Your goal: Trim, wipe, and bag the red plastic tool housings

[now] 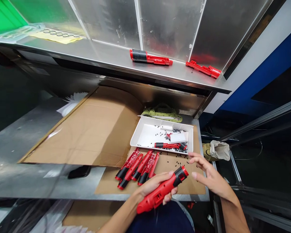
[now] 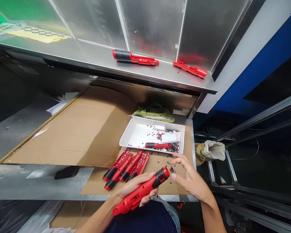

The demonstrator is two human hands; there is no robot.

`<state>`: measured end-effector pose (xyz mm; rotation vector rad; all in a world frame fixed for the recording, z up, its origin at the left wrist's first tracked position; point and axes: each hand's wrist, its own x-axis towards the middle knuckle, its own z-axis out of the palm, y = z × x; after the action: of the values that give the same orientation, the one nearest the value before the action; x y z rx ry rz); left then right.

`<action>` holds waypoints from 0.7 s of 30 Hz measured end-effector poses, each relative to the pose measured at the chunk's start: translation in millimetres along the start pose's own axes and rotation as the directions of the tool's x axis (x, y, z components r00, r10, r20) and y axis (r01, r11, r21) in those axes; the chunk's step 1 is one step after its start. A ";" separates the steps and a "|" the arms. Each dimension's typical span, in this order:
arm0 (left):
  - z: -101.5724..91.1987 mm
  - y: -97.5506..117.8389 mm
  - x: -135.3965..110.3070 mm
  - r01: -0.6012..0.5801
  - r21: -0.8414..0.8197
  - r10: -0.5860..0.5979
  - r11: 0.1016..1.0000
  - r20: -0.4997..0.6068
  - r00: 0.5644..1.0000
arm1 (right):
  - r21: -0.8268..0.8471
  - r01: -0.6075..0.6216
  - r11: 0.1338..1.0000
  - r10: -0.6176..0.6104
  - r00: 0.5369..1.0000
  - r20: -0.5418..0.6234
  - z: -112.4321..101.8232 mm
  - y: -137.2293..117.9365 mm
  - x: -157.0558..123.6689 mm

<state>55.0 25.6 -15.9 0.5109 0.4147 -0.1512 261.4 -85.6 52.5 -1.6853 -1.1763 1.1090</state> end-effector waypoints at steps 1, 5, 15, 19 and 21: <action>-4.4 -0.8 -0.9 0.023 -0.028 -0.023 0.999 0.025 0.999 | 0.012 -0.001 1.000 0.002 0.998 -0.070 -2.7 -0.4 -1.8; -11.6 -1.0 -4.9 0.032 -0.045 -0.027 0.998 0.096 0.995 | -0.030 0.024 0.999 -0.029 0.986 -0.166 1.7 -7.1 -9.3; 16.3 14.9 -18.2 -0.069 0.192 0.054 0.979 0.082 0.995 | -0.084 0.027 0.996 -0.017 0.993 0.118 34.0 -22.9 -12.4; 18.1 14.6 -19.0 -0.043 0.197 0.029 0.979 0.075 0.997 | -0.058 0.003 0.998 0.003 0.994 0.109 36.0 -24.1 -12.4; 17.3 13.5 -18.1 -0.044 0.193 0.032 0.980 0.063 0.998 | -0.033 0.001 0.999 0.001 0.999 0.048 37.3 -23.5 -12.7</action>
<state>47.9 29.2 11.4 0.7049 0.3334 -0.1704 217.4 -87.3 65.4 -1.6916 -1.2310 1.1418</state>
